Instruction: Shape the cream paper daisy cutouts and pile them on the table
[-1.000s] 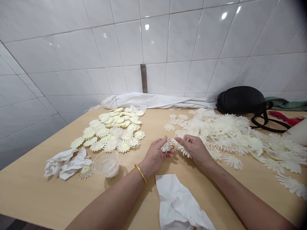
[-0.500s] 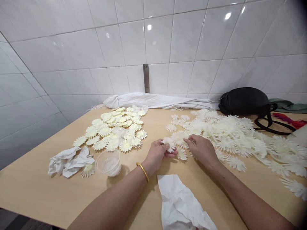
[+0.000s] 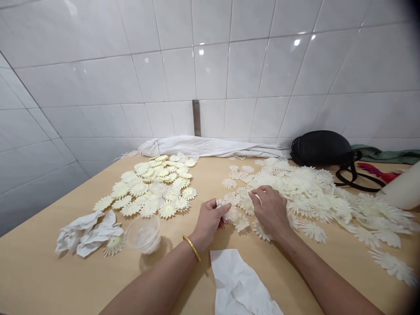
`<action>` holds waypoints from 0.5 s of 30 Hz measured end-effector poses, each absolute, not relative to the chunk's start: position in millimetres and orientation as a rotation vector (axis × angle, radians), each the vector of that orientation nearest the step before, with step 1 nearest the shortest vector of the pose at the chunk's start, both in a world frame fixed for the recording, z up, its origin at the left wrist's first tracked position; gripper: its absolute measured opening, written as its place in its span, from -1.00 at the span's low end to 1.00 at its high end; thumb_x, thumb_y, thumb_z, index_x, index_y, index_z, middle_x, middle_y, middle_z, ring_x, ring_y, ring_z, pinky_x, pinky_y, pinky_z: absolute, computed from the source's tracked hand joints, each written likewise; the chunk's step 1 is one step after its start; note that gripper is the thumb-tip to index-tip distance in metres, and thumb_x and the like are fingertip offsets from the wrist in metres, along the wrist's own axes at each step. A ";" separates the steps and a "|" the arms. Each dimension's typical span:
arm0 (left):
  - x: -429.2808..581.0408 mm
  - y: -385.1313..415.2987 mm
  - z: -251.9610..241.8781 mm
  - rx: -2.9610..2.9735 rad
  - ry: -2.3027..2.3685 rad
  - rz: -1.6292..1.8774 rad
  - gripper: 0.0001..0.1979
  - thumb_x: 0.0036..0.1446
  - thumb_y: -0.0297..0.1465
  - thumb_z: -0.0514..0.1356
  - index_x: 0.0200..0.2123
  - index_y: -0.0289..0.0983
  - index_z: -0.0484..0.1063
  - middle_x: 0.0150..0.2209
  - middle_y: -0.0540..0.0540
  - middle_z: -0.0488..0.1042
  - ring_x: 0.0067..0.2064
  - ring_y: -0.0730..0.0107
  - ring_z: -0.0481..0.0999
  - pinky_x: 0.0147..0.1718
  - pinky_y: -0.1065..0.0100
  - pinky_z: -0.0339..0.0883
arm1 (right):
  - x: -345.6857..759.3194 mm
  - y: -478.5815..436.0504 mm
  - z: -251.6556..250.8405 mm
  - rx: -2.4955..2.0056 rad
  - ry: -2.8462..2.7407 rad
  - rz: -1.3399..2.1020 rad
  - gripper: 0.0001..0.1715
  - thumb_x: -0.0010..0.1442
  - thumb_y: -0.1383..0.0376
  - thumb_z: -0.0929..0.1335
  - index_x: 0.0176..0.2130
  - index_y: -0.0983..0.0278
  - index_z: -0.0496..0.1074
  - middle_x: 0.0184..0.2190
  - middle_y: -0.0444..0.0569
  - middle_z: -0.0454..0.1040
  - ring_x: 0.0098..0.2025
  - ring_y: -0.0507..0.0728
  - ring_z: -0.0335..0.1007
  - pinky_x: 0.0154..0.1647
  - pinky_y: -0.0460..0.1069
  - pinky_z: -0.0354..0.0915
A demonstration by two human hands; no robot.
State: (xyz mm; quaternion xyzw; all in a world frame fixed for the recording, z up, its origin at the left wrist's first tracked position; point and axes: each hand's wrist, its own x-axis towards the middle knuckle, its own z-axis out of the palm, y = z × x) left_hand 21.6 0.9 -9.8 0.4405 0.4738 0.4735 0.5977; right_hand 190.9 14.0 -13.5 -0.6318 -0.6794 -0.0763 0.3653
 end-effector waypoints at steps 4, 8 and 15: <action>20.2 0.8 -11.8 1.024 1.073 1.113 -0.64 -0.19 -0.21 0.28 -0.66 -0.29 0.18 -0.76 0.04 0.27 -0.75 0.62 0.15 -0.72 0.51 -0.05 | 176.2 -0.4 -2.3 -1.096 -1.924 0.261 -0.65 0.23 0.24 0.12 -0.14 0.27 0.39 -0.11 0.08 0.39 -0.05 0.14 0.26 -0.07 0.05 0.18; 17.3 4.4 -15.5 0.994 0.981 1.155 -0.68 -0.14 -0.19 0.25 -0.60 -0.32 0.26 -0.72 0.04 0.28 -0.71 0.61 0.19 -0.70 0.51 0.00 | 162.6 -11.5 -6.9 -0.944 -2.186 0.410 -0.53 0.23 0.26 0.14 0.13 0.22 0.14 -0.09 0.05 0.40 -0.08 0.12 0.29 -0.06 0.04 0.20; 19.3 5.4 -19.1 1.002 0.908 1.105 -0.68 -0.09 -0.17 0.20 -0.57 -0.33 0.27 -0.65 -0.02 0.34 -0.66 0.58 0.27 -0.65 0.51 0.08 | 163.7 -0.9 -25.0 -1.049 -2.181 0.105 -0.59 0.20 0.36 0.12 0.03 0.34 0.26 -0.33 0.07 0.46 -0.27 0.15 0.32 -0.20 0.06 0.21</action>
